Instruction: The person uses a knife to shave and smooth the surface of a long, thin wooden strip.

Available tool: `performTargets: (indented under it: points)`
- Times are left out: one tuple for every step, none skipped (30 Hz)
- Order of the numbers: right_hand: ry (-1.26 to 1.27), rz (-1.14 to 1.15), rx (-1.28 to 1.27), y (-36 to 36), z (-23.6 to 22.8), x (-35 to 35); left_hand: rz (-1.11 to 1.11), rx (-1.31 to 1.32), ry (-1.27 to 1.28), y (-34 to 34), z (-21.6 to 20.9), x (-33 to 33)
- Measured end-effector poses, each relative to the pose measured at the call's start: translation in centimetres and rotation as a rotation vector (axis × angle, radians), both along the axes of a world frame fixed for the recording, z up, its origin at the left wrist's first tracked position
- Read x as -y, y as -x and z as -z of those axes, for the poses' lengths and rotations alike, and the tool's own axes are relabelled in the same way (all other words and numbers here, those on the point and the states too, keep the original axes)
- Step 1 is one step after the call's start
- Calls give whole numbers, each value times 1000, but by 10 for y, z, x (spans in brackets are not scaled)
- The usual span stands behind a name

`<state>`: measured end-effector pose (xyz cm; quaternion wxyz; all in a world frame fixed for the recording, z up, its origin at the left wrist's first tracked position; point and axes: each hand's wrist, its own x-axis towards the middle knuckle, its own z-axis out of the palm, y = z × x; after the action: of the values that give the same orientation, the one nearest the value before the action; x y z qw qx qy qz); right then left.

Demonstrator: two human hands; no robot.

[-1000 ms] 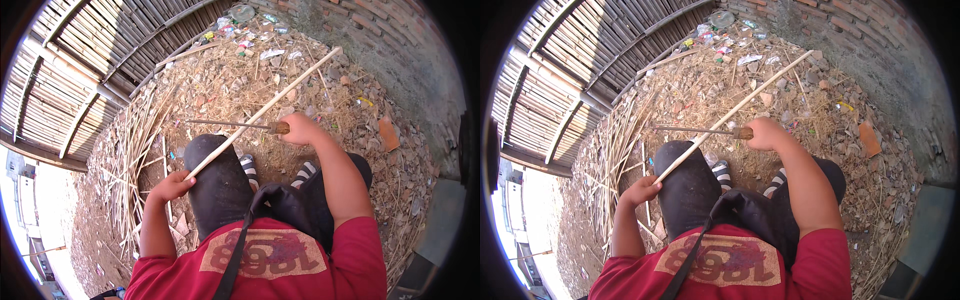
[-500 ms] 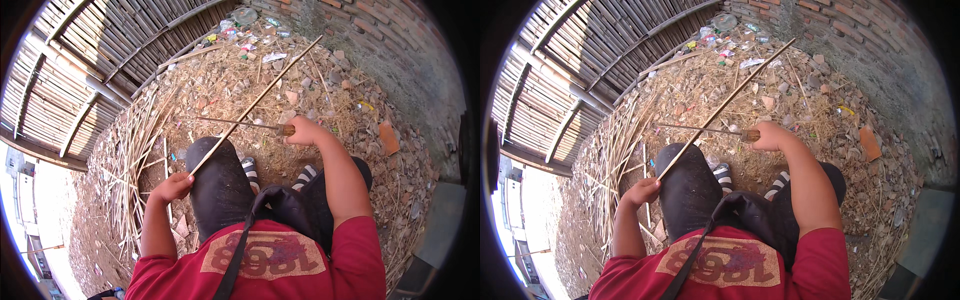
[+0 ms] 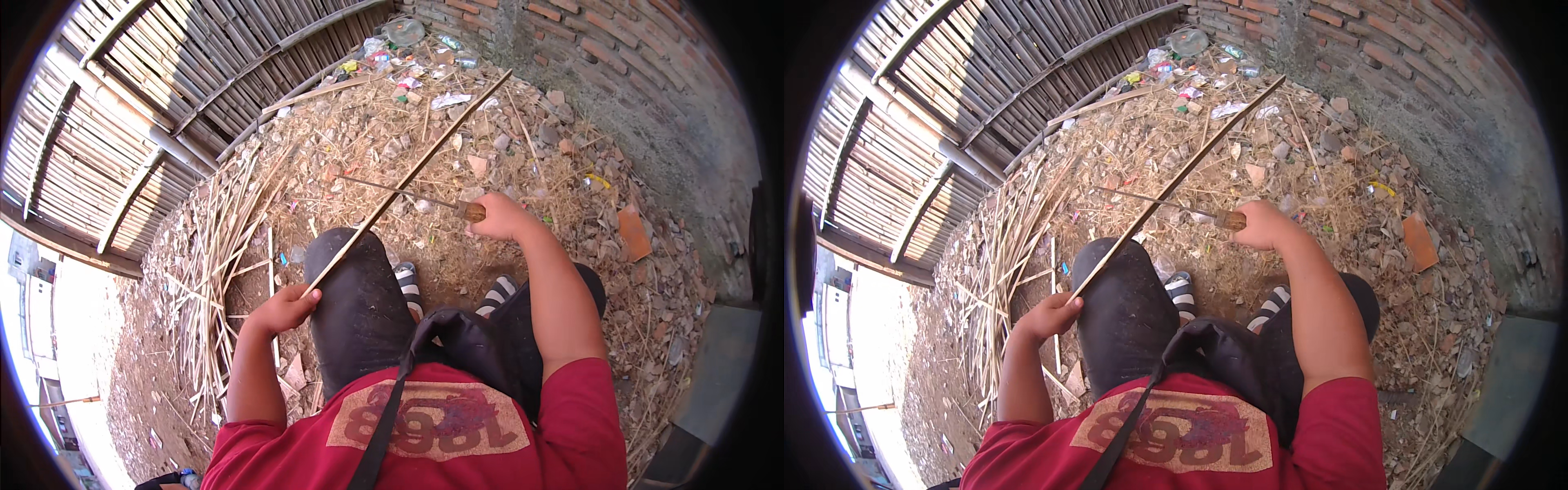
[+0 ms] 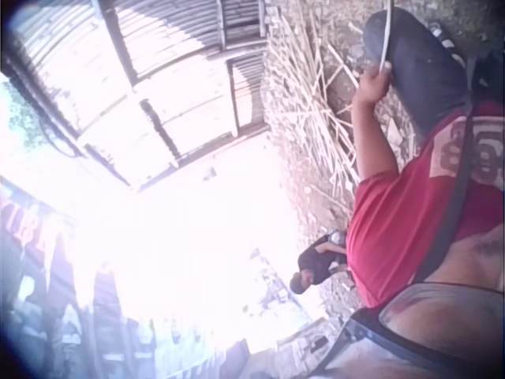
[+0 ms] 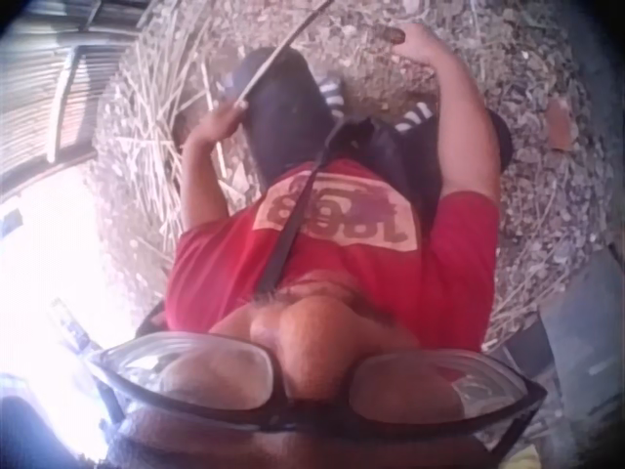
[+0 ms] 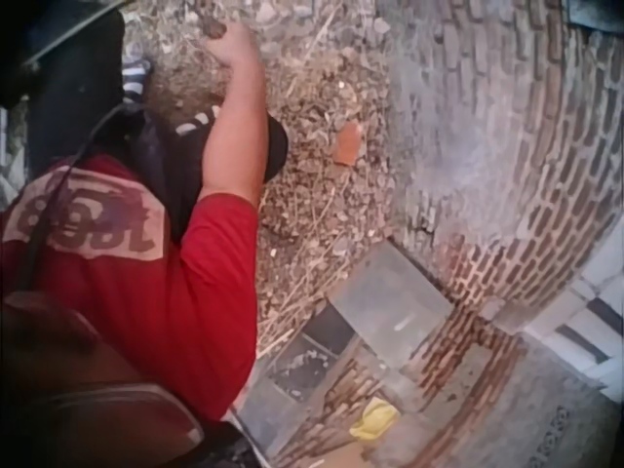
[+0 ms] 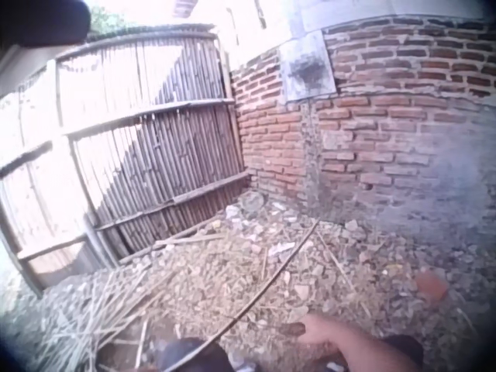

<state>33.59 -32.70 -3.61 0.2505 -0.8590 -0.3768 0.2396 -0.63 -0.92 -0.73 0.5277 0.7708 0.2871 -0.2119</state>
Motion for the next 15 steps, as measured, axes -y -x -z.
performTargets:
  points:
    - [9, 42, -27, -2, 0, 1, 9, -4, 38, -1, -1, -3]
    - [0, 38, -12, -1, 1, 0, 19, -8, 75, -1, -1, -8]
    - [-8, 33, 2, 4, 2, -3, 27, -14, 113, 0, 0, -13]
    - [-17, 28, 15, 9, 1, -7, 11, -15, 161, 1, 2, -17]
    - [-4, -12, 35, 13, -1, -11, -4, -17, 209, 3, 4, -21]
    - [13, -53, 52, 20, -7, -14, -21, -21, 260, 5, 5, -23]
    - [29, -95, 68, 23, -10, -17, -6, -28, 213, 5, 6, -23]
    - [24, -86, 58, 19, -8, -15, 9, -35, 166, 3, 6, -22]
    - [19, -76, 44, 11, -5, -10, 24, -46, 119, 2, 6, -19]
    - [14, -67, 34, 5, -4, -5, 36, -34, 94, 1, 5, -17]
    - [33, 1, -41, 1, 2, -1, 47, -23, 68, 0, 5, -14]
    - [50, 72, -106, -3, 2, 1, 63, -1, 41, -4, 5, -13]
    - [67, 145, -170, -6, 3, 2, 53, -15, 31, -5, 3, -12]
    - [64, 123, -114, -8, 4, 2, 43, -29, 22, -6, 1, -11]
    - [64, 100, -60, -3, 0, -1, 33, -45, 16, -7, 1, -9]
